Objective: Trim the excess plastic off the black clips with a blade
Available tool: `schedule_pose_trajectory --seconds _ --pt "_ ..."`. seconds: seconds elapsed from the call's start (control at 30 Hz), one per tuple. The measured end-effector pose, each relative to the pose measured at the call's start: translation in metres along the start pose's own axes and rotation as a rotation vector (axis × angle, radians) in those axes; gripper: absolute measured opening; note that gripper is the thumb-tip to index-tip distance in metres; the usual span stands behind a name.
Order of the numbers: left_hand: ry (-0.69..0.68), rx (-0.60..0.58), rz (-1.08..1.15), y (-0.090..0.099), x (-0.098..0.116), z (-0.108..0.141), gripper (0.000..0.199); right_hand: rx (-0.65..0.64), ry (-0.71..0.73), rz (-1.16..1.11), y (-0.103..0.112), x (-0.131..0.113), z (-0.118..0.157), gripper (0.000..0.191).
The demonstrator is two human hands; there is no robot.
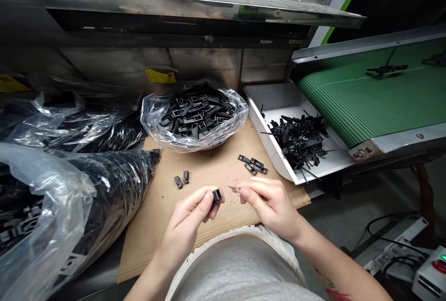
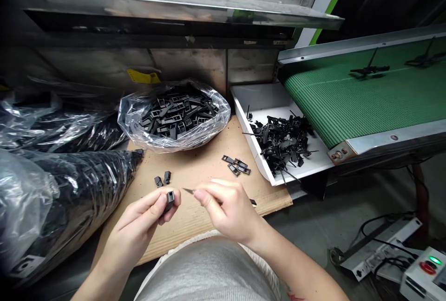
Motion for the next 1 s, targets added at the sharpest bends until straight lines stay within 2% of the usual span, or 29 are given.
schedule_pose_trajectory --seconds 0.1,0.27,0.37,0.5,0.6,0.77,0.9,1.0 --pt "0.064 -0.035 0.1 -0.003 -0.004 -0.001 0.03 -0.025 0.076 0.005 -0.004 -0.011 0.005 0.025" --pt "0.07 -0.05 0.117 -0.002 -0.008 0.002 0.029 -0.065 0.107 0.049 -0.01 -0.018 0.008 0.027" --pt "0.055 -0.05 0.119 -0.003 -0.006 0.005 0.03 -0.034 0.135 0.094 -0.009 -0.017 0.007 0.027" --pt "0.027 -0.128 0.121 -0.009 -0.002 0.009 0.031 0.0 0.103 0.102 -0.005 -0.009 0.003 0.025" --pt "0.041 -0.106 0.133 -0.008 -0.003 0.007 0.03 0.007 0.076 0.041 -0.001 -0.01 0.004 0.025" --pt "0.07 -0.085 0.149 -0.008 -0.007 0.005 0.029 -0.03 0.138 0.035 -0.003 -0.019 0.009 0.026" --pt "0.072 -0.117 0.16 -0.012 -0.003 0.007 0.033 -0.007 0.113 0.082 -0.005 -0.011 0.008 0.026" --pt "0.072 -0.113 0.16 -0.012 -0.001 0.007 0.034 -0.01 0.068 0.023 -0.005 -0.005 0.007 0.028"
Point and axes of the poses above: each hand's wrist, its own z-axis away from the middle knuckle, its own y-axis out of the back of the hand, x = y × z, the point moved 7 cm from there along -z, towards the middle knuckle, and after that the axes turned 12 degrees about x, right-handed, at the moved point
